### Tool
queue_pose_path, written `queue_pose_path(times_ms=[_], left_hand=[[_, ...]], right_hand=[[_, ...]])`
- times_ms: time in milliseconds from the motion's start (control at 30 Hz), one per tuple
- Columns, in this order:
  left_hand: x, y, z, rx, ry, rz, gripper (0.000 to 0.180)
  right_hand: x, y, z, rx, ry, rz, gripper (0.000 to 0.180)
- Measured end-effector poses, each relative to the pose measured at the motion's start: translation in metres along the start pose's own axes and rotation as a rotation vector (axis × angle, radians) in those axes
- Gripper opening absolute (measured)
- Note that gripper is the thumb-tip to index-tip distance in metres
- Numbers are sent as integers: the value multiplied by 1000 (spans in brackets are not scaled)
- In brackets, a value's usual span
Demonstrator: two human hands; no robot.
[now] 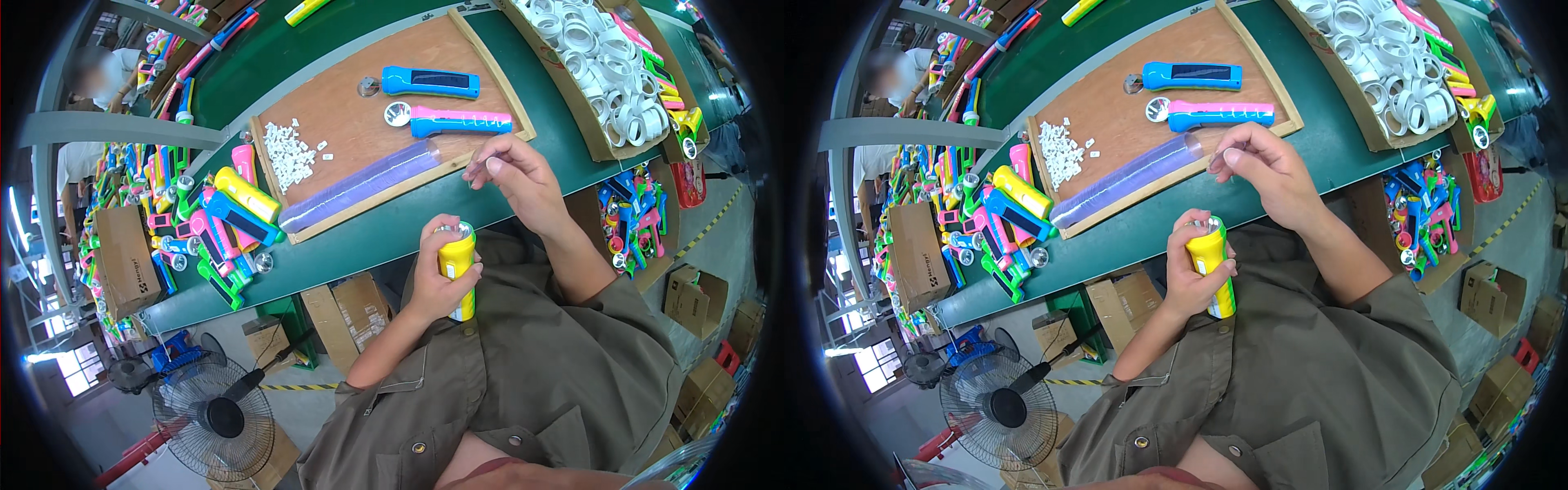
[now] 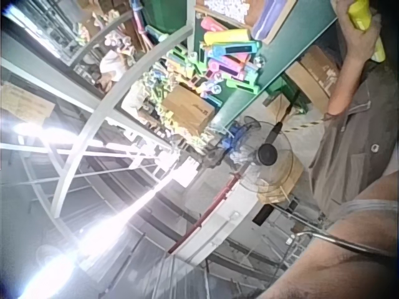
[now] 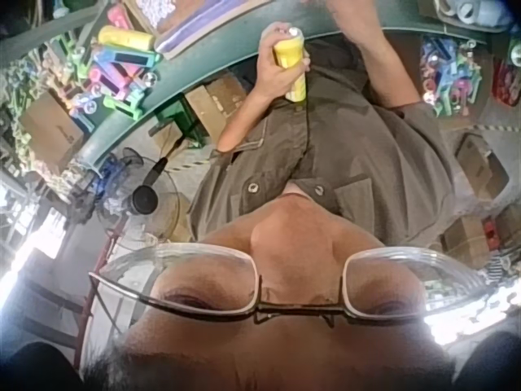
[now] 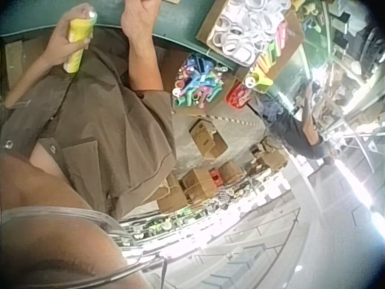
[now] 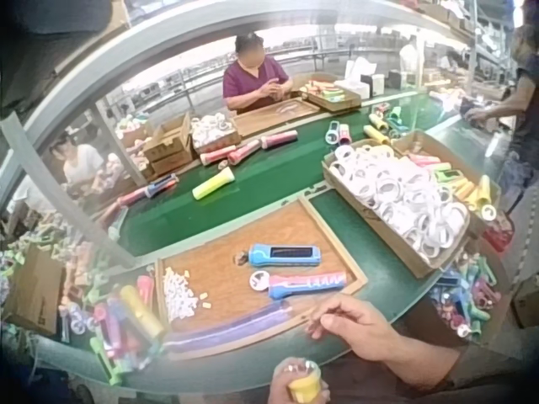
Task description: The person assembles LED components and reflector caps onto plastic flashlight casings by hand.
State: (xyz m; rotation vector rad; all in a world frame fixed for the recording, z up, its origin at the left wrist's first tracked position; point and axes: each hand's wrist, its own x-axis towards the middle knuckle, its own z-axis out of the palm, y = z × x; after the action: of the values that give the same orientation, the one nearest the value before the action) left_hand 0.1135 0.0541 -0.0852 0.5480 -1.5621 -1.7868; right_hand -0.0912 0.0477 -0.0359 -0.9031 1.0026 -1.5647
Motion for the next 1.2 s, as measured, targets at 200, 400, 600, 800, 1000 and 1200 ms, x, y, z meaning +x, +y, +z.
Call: queue_pose_path(times_ms=[200, 400, 600, 800, 1000, 1200], left_hand=[[3, 2, 5, 38, 9, 32, 63], [8, -7, 22, 70, 121, 234, 79], [4, -2, 24, 169, 74, 207, 75], [3, 4, 26, 163, 49, 194, 77], [-2, -4, 20, 147, 61, 114, 80], [-21, -20, 25, -98, 105, -10, 79]], right_hand=[[-17, 2, 8, -428, -84, -190, 19], [-51, 4, 26, -764, -109, -427, 23], [-60, -6, 22, -827, -124, -502, 32], [-62, -1, 23, -843, -166, -486, 36], [-65, -3, 26, -886, -62, -438, 34], [-77, 15, 16, -676, -38, -294, 32]])
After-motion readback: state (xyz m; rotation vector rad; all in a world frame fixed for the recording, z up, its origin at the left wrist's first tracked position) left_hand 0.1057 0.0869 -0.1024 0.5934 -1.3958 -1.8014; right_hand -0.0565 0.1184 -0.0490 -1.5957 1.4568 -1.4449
